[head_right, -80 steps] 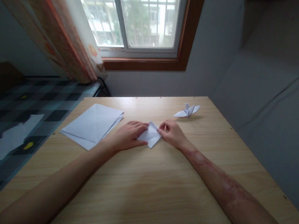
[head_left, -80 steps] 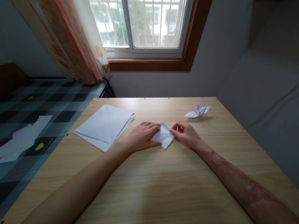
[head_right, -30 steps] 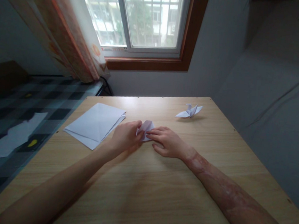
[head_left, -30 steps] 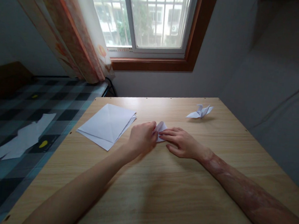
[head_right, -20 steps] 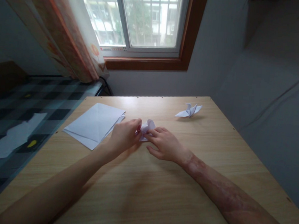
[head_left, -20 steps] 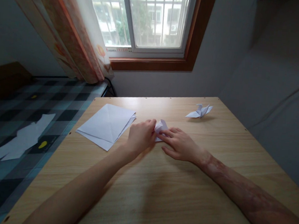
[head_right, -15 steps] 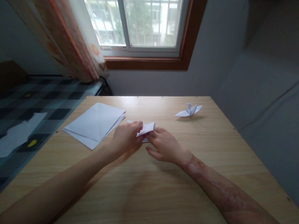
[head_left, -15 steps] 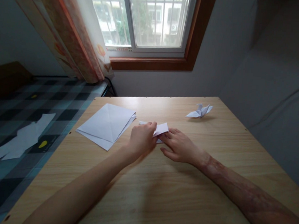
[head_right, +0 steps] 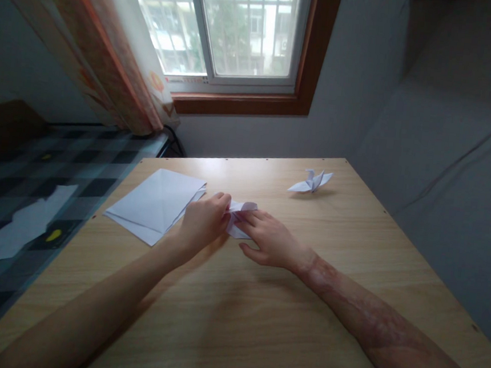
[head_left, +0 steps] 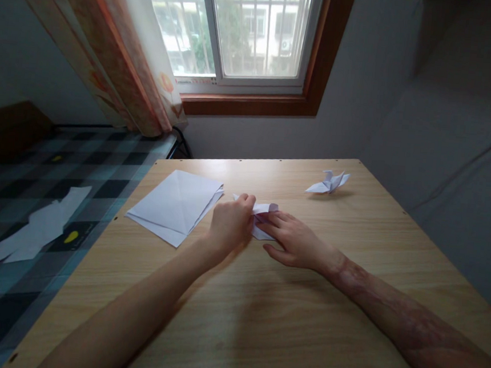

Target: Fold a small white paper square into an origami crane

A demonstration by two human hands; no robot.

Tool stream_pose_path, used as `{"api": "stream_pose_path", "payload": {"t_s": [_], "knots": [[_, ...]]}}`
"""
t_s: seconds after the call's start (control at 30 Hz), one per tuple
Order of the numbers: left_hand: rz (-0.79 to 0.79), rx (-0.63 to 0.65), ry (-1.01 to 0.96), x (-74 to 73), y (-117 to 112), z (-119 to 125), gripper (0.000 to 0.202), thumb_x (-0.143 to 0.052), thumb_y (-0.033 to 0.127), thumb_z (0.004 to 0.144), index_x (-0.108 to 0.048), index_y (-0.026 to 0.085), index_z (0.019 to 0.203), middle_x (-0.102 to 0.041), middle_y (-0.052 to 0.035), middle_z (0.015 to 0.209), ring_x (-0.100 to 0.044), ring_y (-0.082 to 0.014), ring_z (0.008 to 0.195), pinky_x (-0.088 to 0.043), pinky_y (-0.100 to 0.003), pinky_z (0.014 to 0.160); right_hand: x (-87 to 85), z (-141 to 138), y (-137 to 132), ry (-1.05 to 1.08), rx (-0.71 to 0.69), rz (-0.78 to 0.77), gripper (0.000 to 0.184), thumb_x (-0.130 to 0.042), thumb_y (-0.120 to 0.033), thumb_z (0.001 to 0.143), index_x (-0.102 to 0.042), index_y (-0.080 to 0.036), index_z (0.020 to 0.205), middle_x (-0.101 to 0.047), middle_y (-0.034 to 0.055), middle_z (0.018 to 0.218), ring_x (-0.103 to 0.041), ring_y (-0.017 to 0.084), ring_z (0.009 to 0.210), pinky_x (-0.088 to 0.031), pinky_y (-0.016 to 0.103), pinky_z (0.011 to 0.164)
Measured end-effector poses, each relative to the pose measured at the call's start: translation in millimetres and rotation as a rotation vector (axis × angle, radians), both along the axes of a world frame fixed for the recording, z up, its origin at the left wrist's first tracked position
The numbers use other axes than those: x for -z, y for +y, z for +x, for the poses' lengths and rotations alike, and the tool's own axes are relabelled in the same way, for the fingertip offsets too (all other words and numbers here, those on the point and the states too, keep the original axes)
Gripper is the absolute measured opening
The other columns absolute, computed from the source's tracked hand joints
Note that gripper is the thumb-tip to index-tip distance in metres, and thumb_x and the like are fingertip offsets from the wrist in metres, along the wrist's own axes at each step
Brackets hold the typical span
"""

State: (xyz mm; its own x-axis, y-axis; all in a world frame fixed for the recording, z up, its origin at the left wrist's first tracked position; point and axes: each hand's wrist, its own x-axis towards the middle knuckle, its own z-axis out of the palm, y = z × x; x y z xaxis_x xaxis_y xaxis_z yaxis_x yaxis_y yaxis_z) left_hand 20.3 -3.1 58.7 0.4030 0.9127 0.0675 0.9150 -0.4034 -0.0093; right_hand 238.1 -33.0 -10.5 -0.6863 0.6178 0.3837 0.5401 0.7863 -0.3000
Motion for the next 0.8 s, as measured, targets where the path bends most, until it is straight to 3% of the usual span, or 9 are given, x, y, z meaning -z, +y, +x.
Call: {"api": "stream_pose_path", "payload": {"t_s": [0.33, 0.57, 0.8], "knots": [[0.035, -0.044, -0.01, 1.1, 12.3, -11.4, 0.016, -0.054, 0.024, 0.103, -0.068, 0.021, 0.111, -0.08, -0.0111, 0.109, -0.079, -0.0305, 0.093, -0.048, -0.035, 0.069, 0.9, -4.1, -5.7, -0.088, 0.013, 0.002, 0.065, -0.065, -0.041, 0.107, -0.052, -0.017, 0.166, -0.06, 0.0214, 0.164, -0.055, 0.038, 0.153, -0.046, 0.06, 0.127], [0.006, -0.065, -0.041, 4.7, 21.1, -17.2, 0.02, -0.055, 0.023, 0.102, -0.07, 0.021, 0.115, -0.081, -0.013, 0.107, -0.079, -0.0319, 0.094, -0.051, -0.037, 0.074, 3.1, -13.9, -15.5, -0.116, -0.001, -0.002, 0.067, -0.063, -0.044, 0.108, -0.05, -0.015, 0.167, -0.055, 0.0205, 0.169, -0.053, 0.038, 0.156, -0.039, 0.06, 0.133], [0.06, -0.041, -0.049, 12.6, 22.6, -15.5, 0.017, -0.067, 0.031, 0.1, -0.071, 0.023, 0.114, -0.082, -0.0094, 0.112, -0.079, -0.0313, 0.095, -0.047, -0.034, 0.07, 6.3, -18.3, -18.8, -0.101, -0.007, -0.048, 0.075, -0.064, -0.047, 0.107, -0.042, -0.016, 0.172, -0.047, 0.0199, 0.175, -0.043, 0.037, 0.164, -0.034, 0.059, 0.136]]}}
